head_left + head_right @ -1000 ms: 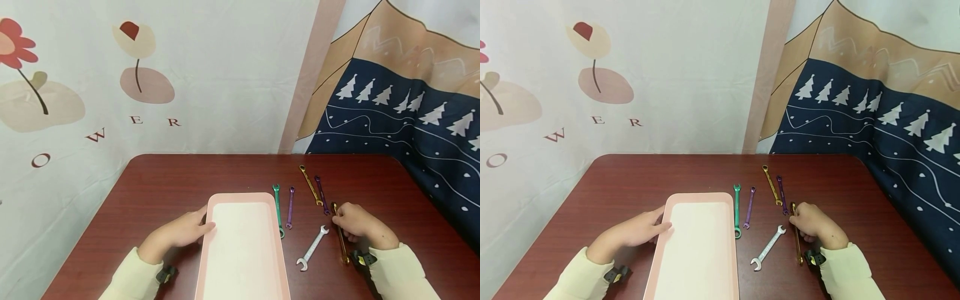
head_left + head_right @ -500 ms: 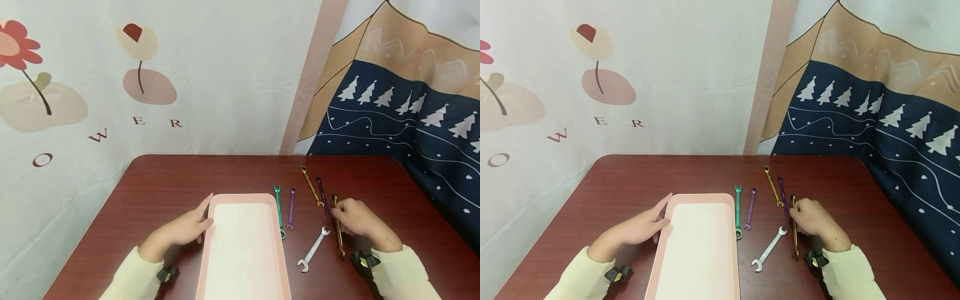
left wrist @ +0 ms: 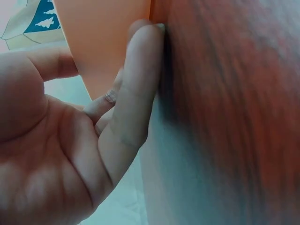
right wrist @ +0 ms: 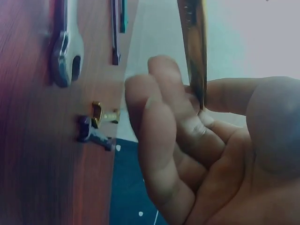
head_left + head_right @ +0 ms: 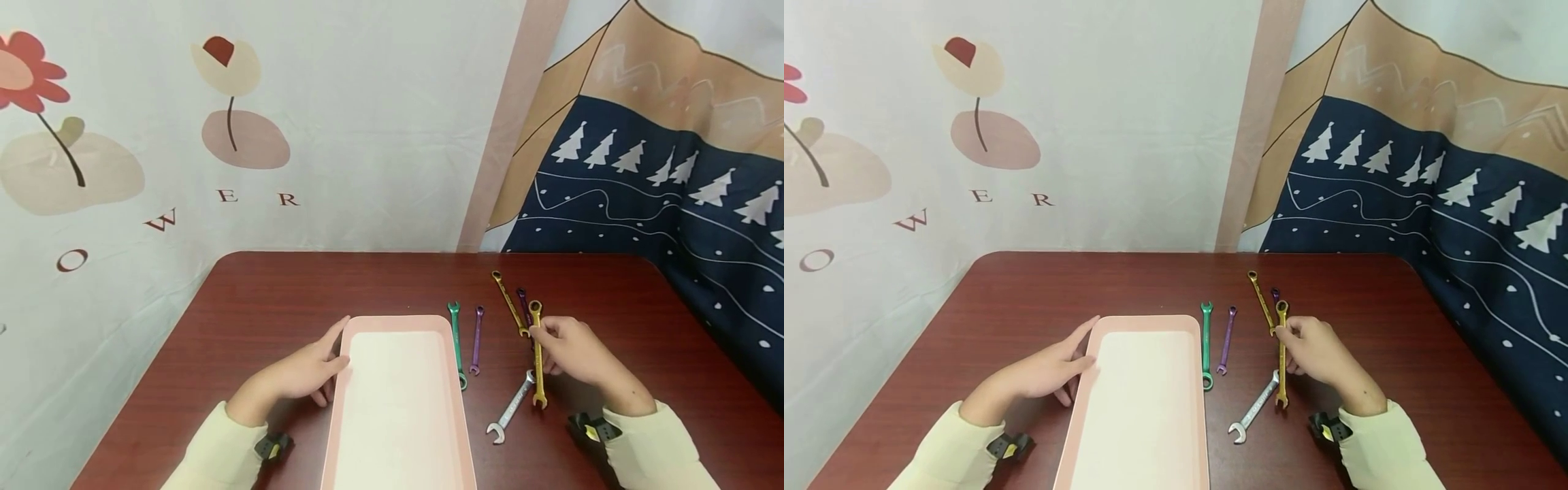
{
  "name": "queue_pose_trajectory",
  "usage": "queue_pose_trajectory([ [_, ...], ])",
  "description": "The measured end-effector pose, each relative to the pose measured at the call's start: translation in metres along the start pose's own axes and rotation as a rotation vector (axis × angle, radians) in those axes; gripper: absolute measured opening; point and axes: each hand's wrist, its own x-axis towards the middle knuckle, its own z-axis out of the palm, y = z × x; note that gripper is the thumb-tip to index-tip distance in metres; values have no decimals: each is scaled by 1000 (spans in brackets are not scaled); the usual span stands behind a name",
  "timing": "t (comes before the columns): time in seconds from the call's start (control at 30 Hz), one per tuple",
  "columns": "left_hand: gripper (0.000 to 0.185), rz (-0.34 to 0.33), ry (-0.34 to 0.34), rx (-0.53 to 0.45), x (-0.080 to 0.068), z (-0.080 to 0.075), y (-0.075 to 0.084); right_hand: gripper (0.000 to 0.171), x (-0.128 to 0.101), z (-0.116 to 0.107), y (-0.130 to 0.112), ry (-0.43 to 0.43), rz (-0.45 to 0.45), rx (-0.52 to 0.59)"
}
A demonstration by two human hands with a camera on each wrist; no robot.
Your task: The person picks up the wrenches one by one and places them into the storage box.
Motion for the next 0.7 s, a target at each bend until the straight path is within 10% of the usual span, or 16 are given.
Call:
queue_pose_trajectory([
  [0.7, 70, 97, -55, 21, 3, -3, -5, 36, -8, 24, -33, -107, -98, 349],
])
